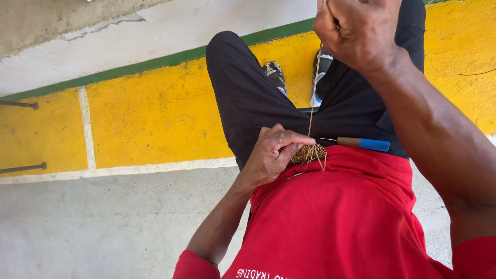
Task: Weaving a small basket or decorative object using thin strips of material.
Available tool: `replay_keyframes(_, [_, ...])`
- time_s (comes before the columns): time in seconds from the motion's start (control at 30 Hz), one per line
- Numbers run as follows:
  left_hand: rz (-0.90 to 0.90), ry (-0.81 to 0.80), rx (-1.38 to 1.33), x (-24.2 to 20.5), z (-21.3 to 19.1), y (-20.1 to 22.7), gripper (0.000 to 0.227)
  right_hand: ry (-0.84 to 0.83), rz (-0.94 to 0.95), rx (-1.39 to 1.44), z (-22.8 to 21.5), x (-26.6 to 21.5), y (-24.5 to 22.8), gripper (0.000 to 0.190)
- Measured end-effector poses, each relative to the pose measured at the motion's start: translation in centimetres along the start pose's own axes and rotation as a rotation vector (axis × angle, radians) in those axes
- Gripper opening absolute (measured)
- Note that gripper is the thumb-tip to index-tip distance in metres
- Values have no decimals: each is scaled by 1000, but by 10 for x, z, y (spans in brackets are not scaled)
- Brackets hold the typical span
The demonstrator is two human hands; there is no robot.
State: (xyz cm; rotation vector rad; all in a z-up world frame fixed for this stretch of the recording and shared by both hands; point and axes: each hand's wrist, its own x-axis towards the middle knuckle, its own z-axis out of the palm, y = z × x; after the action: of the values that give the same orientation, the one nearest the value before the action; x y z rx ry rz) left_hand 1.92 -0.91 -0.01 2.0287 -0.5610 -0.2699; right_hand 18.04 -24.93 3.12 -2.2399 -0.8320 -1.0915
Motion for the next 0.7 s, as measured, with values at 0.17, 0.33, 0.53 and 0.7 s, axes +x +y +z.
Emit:
replay_keyframes(0.17, [-8, 8, 1, 11, -6, 1, 18, -105, 185, 30, -16, 8, -5, 49])
replay_keyframes(0.33, [-161, -21, -38, 12, -8, -9, 21, 7, 756, 1377, -49, -75, 55, 34])
replay_keyframes(0.53, [32, -27, -8, 6, -15, -9, 25, -122, 717, 1300, -86, -51, -87, 9])
replay_keyframes(0.7, [-93, 37, -77, 10, -6, -2, 22, -345, 1074, 970, -64, -92, -122, 23])
